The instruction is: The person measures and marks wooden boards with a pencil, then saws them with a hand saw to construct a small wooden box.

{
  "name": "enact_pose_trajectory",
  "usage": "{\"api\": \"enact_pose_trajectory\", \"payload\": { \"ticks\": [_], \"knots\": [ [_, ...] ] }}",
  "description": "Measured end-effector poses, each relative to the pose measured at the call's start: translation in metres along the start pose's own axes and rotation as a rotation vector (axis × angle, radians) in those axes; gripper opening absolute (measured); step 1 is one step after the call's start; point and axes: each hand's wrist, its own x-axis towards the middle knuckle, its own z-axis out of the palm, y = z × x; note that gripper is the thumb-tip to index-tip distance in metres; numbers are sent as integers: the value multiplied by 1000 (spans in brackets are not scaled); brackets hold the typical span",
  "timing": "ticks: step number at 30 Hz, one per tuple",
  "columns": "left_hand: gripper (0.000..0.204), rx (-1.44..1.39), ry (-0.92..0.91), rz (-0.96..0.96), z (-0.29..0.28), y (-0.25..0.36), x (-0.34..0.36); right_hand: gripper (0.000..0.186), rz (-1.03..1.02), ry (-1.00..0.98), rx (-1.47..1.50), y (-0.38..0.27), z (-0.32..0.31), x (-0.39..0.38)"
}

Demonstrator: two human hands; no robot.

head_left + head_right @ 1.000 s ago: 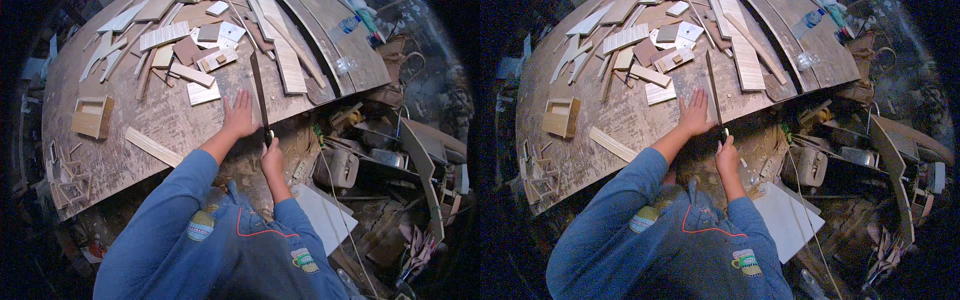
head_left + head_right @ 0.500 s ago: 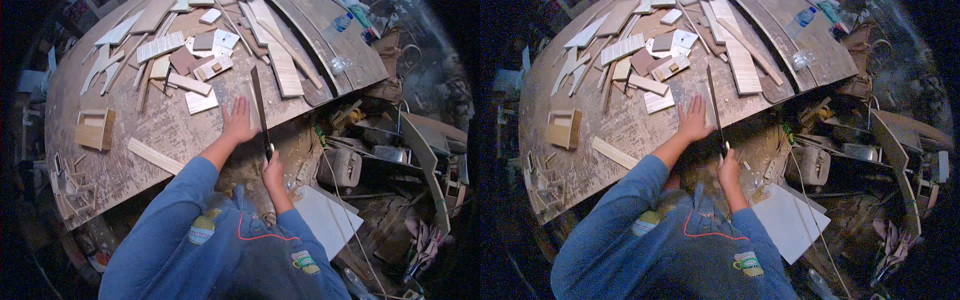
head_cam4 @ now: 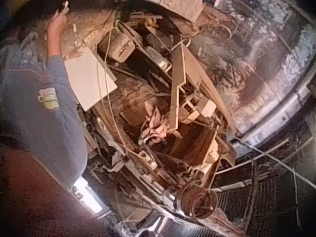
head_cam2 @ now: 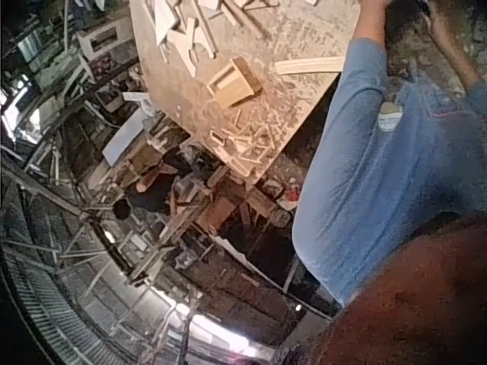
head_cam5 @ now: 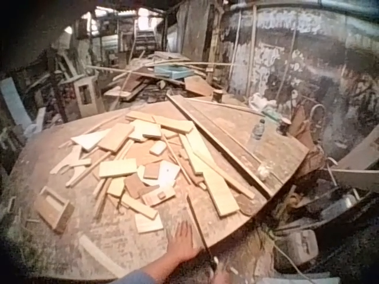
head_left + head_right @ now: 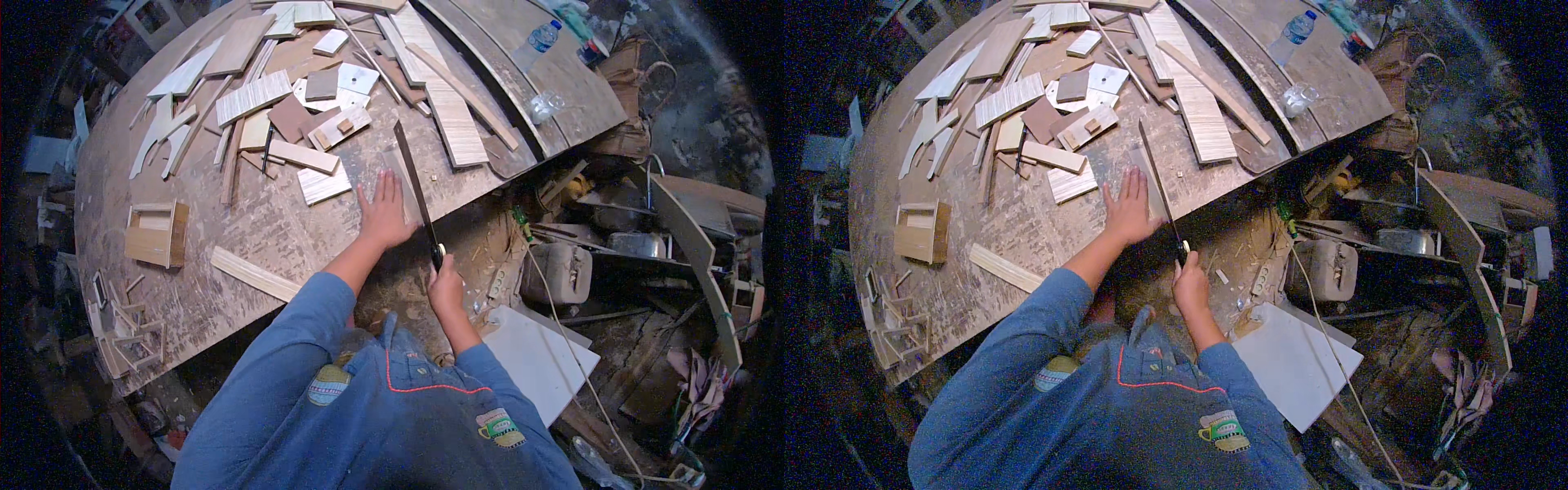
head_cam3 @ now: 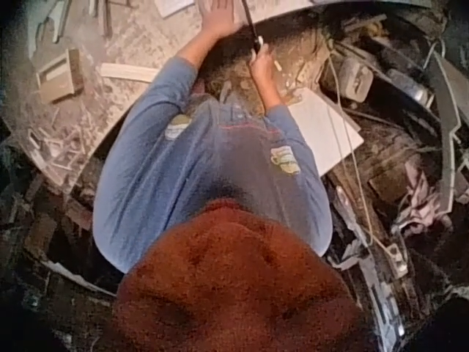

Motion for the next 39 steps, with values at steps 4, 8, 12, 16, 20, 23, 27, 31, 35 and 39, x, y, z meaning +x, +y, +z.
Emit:
{"api": "enact_pose_trajectory", "payload": {
  "ticks": [4,8,12,16,20,23,27,31,35,39],
  "knots": [
    [103,19,-44,-6,-5,3,2,25,-31,36,-18,6,6,1],
    [104,19,-30,-3,-3,3,3,26,-29,39,24,5,8,-1],
    [104,44,-60,-17,-1,6,6,27,1,0,-3,12,8,8],
    [103,40,-37,-9,0,5,3,26,-28,7,-19,5,3,4],
    [102,51,-81,-18,0,6,2,27,20,4,28,8,8,-2],
    [102,46,-74,-14,-2,7,3,28,33,-16,-22,4,5,2],
    [103,28,-48,1,-1,6,5,27,-25,17,-17,-1,3,12],
    [102,21,-62,-6,0,3,1,26,78,-79,-44,-3,-4,-4],
    [101,17,-58,-3,-3,6,4,27,-20,-17,-111,1,-2,14],
    [100,-8,-59,-1,-1,5,2,28,-2,-19,-26,5,4,6]
  ]
}}
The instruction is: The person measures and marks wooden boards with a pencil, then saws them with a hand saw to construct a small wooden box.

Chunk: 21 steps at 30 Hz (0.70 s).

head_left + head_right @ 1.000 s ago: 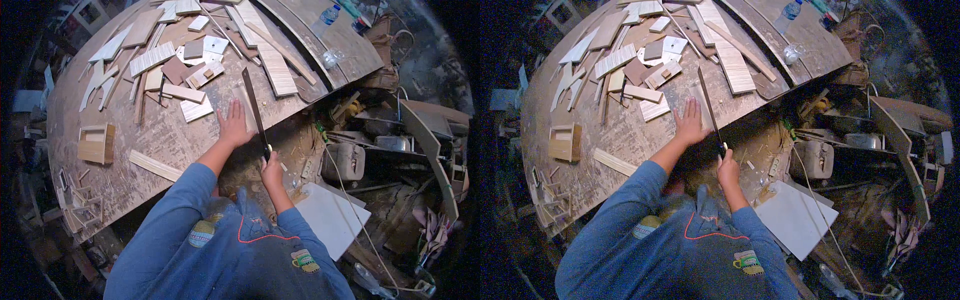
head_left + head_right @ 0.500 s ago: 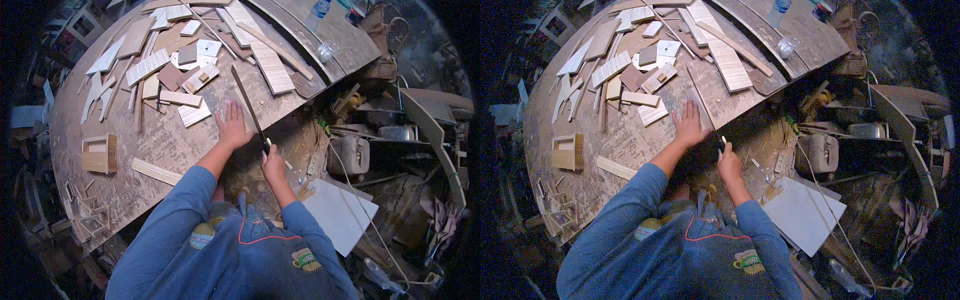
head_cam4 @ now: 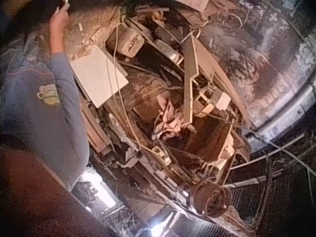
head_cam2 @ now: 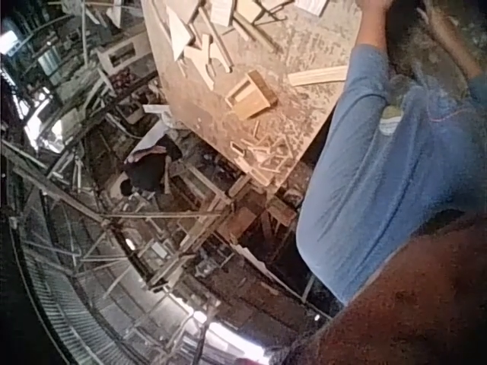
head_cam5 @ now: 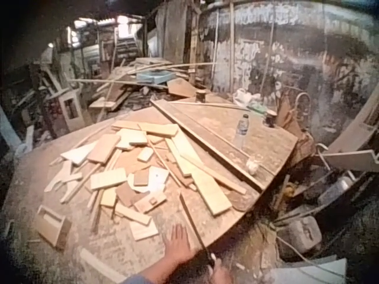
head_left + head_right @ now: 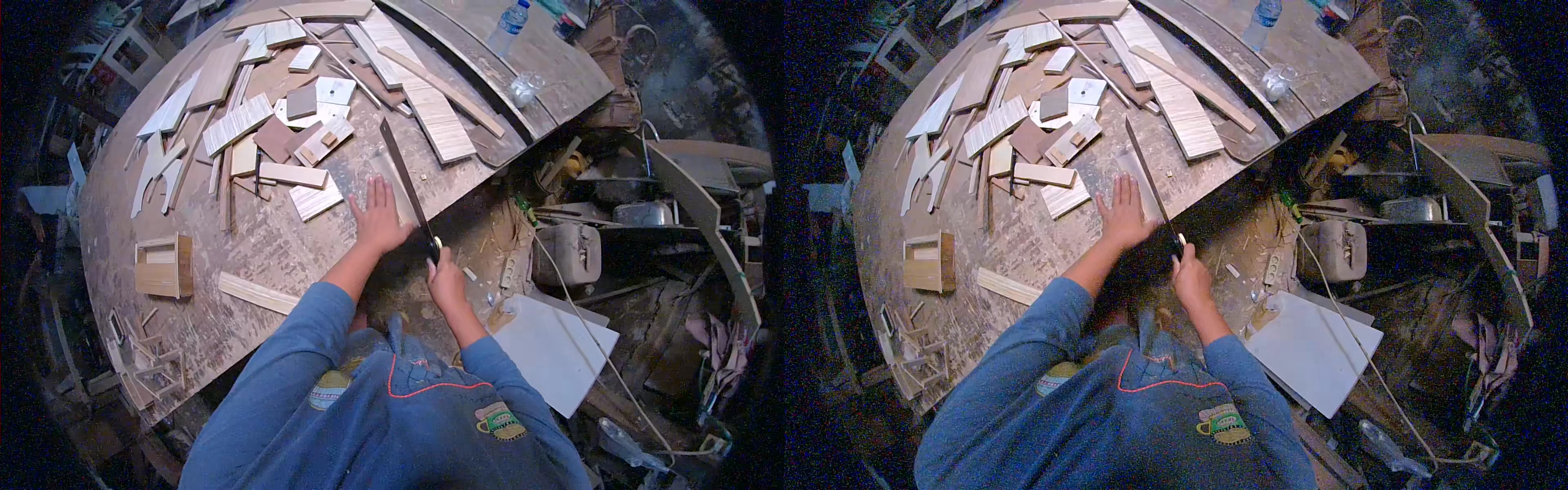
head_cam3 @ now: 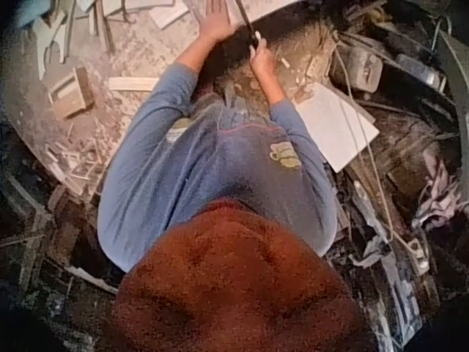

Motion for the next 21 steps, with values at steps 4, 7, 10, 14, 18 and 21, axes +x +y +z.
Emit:
{"api": "enact_pose_trajectory", "payload": {
  "ticks": [4,7,10,14,18,21],
  "knots": [
    [100,4,30,3,1,0,1,26,-12,17,7,4,1,-3],
    [100,8,24,-2,-3,1,0,25,-15,7,-13,0,0,5],
    [100,12,26,-2,-3,0,1,26,-38,27,14,2,2,2],
    [100,24,8,-9,0,0,1,30,-9,8,14,10,5,-7],
    [101,35,19,1,3,1,0,30,-60,51,-53,10,7,10],
    [103,40,25,1,5,-1,2,31,-64,31,-21,7,4,10]
  ]
}}
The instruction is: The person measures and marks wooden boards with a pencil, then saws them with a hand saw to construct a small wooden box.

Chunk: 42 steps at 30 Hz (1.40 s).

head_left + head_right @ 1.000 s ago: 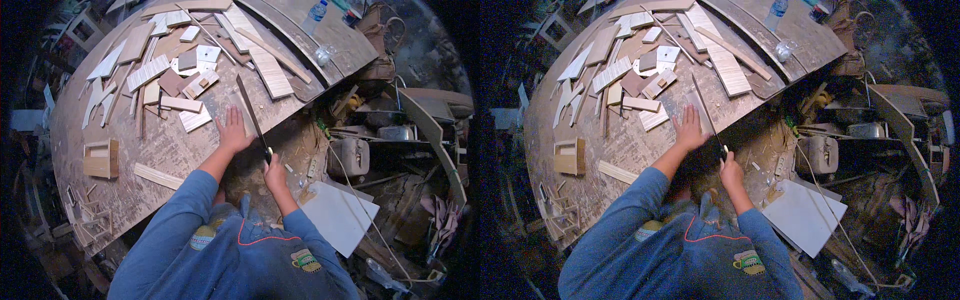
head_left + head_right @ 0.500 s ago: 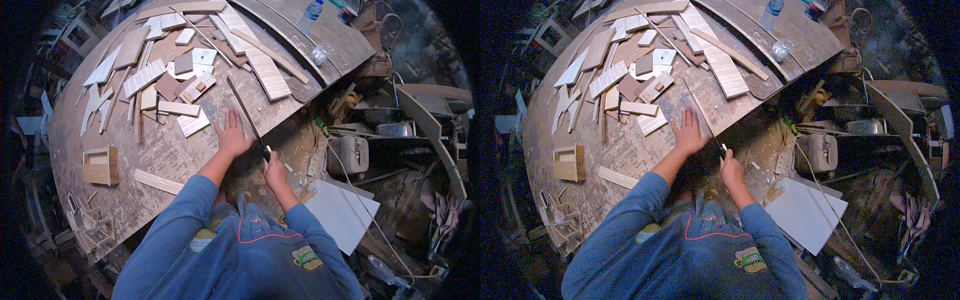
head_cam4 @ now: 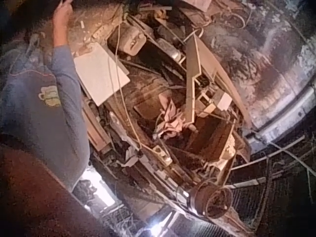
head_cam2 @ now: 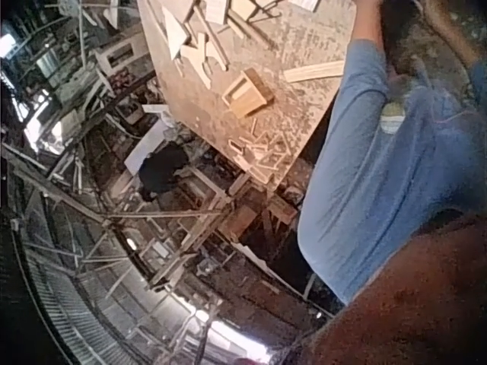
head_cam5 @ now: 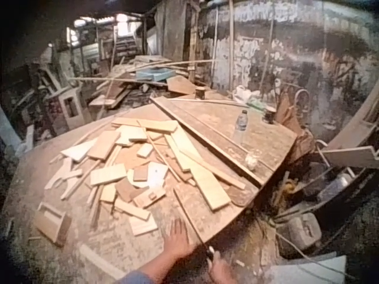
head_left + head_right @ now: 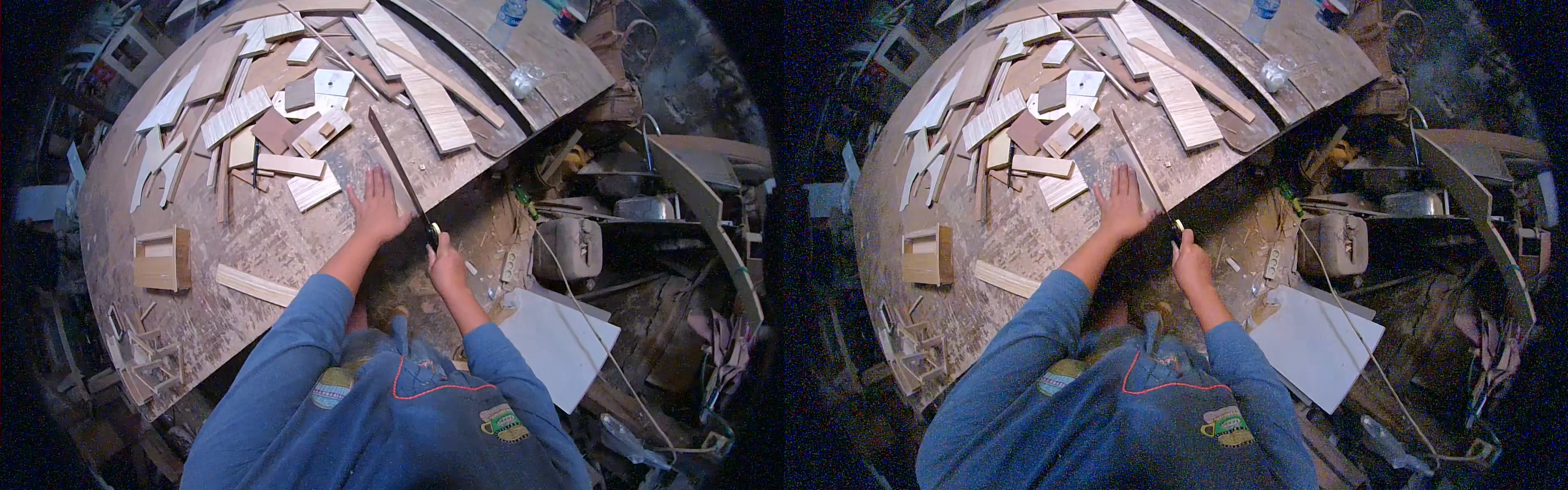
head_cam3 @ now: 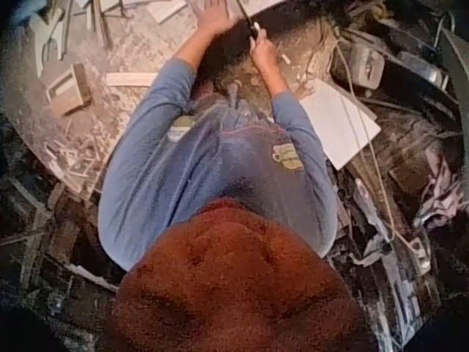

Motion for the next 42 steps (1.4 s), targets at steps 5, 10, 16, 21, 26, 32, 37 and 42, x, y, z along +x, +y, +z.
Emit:
{"api": "enact_pose_trajectory", "payload": {
  "ticks": [5,10,16,21,26,32,37,42],
  "knots": [
    [100,12,-71,-28,-6,3,-3,28,36,-12,19,4,1,-16],
    [103,13,-45,-13,-6,1,2,27,-22,25,12,-10,-4,12],
    [104,5,-35,-11,-3,0,-2,27,36,11,73,-3,-2,-14],
    [103,3,-64,-30,-7,4,-5,30,53,-54,19,-28,-14,19],
    [107,10,-47,-9,-1,0,3,33,-23,-25,119,-8,-10,35],
    [107,-9,-10,-17,-1,-5,1,35,109,224,544,23,-12,-9],
    [79,-9,18,162,-18,0,-4,35,170,160,545,56,-15,-54],
    [60,-16,-13,485,-5,-25,20,32,156,177,460,67,-12,-85]
  ]
}}
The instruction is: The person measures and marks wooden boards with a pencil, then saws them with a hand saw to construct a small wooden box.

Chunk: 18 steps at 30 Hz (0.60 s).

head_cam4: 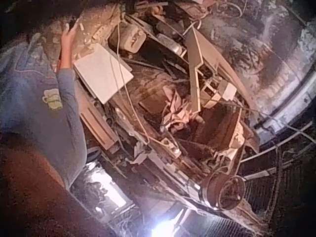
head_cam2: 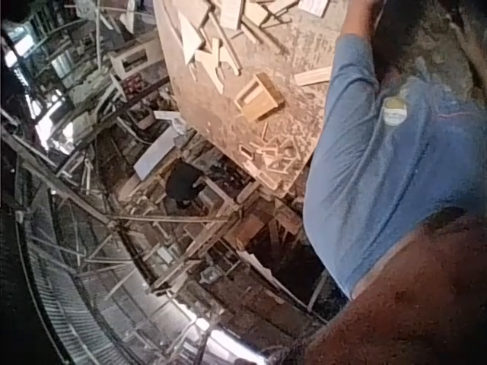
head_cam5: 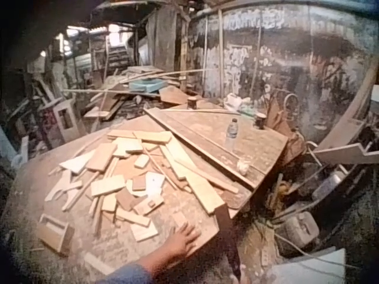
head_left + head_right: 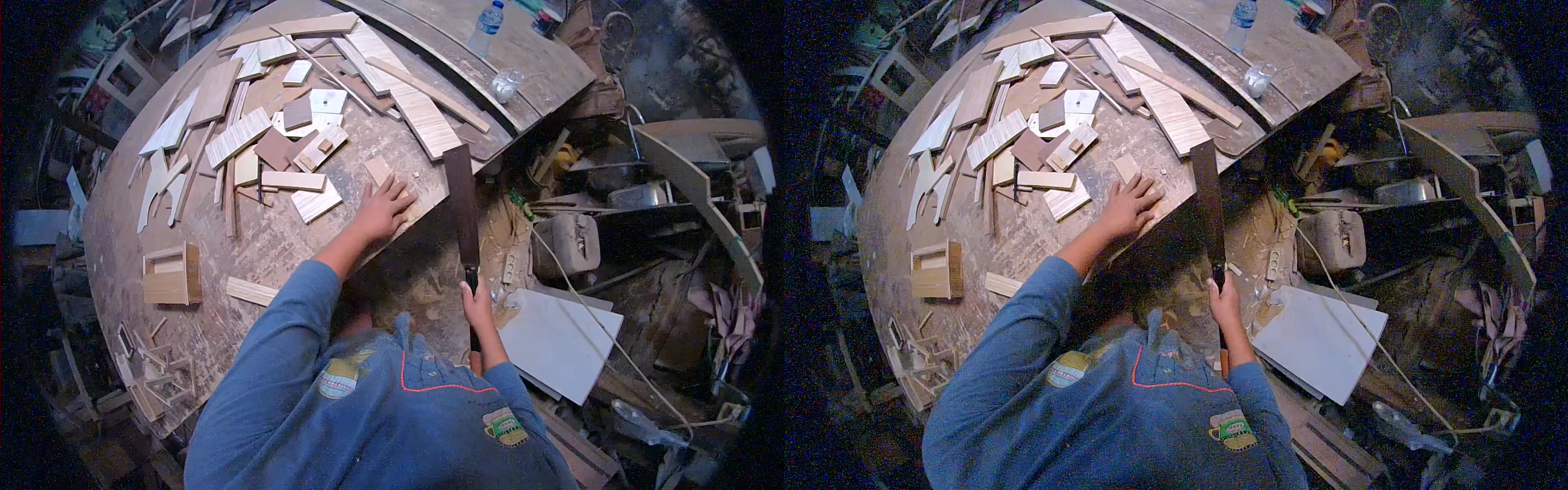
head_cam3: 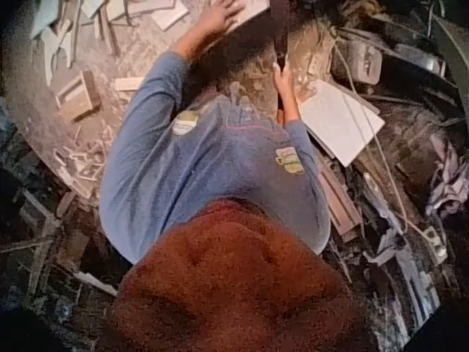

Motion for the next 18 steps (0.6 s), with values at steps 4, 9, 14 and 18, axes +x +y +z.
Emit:
{"api": "enact_pose_trajectory", "payload": {
  "ticks": [4,9,14,18],
  "knots": [
    [55,-17,-33,164,-15,-4,9,33,107,-79,-18,-16,-2,-10],
    [42,16,53,222,-33,-2,23,35,149,-74,35,-33,15,-1],
    [27,-374,-43,-11,-49,7,20,35,59,-9,188,-74,22,32],
    [25,-528,14,-124,-52,24,6,33,27,-9,300,-103,25,60]
  ]
}}
